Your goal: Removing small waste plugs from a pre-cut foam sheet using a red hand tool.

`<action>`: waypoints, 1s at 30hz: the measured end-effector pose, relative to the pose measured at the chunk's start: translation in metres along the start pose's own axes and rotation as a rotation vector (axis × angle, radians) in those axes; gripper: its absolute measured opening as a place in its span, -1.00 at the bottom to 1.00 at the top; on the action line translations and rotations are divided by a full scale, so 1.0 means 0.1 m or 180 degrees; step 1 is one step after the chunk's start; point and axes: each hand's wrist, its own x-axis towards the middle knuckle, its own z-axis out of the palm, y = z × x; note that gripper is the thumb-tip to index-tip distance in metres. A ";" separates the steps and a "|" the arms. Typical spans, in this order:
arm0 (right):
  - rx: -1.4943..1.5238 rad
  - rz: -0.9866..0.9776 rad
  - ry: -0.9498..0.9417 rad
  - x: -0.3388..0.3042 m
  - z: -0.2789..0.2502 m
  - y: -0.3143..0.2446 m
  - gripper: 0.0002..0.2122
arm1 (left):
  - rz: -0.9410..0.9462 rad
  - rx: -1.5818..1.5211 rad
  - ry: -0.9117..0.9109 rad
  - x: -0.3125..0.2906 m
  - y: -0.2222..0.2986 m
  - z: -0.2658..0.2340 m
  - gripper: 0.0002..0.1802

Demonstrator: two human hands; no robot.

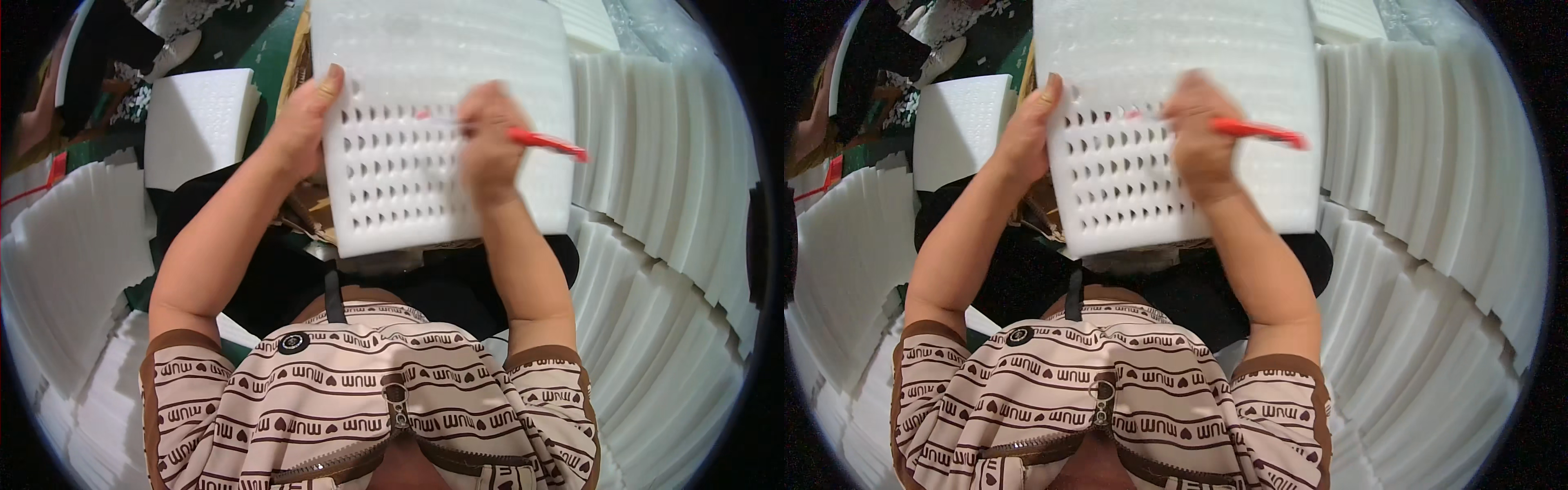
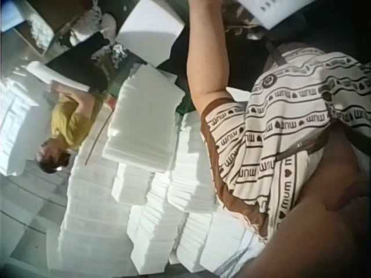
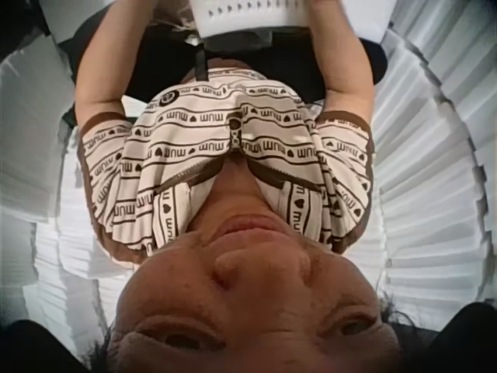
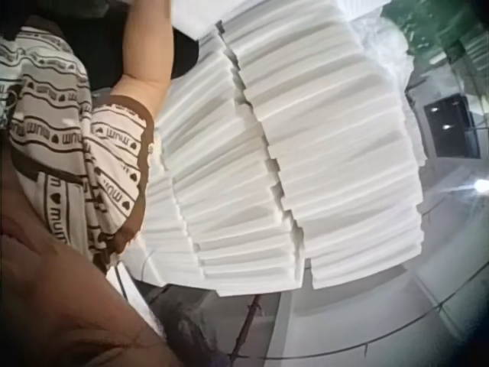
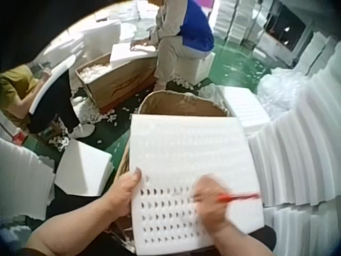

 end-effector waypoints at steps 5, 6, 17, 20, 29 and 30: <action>-0.0302 0.1187 0.0967 0.15 -0.60 0.04 -0.66 | -0.0159 0.0180 0.0016 0.03 0.07 -0.05 -0.42; -0.0245 0.1220 0.0901 0.14 -0.63 0.06 -0.65 | -0.0222 0.0113 0.0089 0.02 0.07 -0.02 -0.45; -0.1599 0.0622 -0.0442 0.09 -0.42 0.12 -0.64 | -0.0302 0.0054 0.0101 -0.01 0.10 0.01 -0.57; -0.0963 -0.0015 0.0333 0.08 -0.47 0.28 -0.63 | -0.0270 0.0075 0.0103 -0.01 0.13 0.02 -0.58; -0.1128 0.0113 -0.0171 0.18 -0.39 0.12 -0.62 | -0.0227 0.0113 0.0080 -0.06 0.12 -0.02 -0.59; -0.0845 0.0511 0.0054 0.21 -0.42 0.11 -0.63 | -0.0229 0.0077 0.0112 -0.06 0.11 -0.02 -0.59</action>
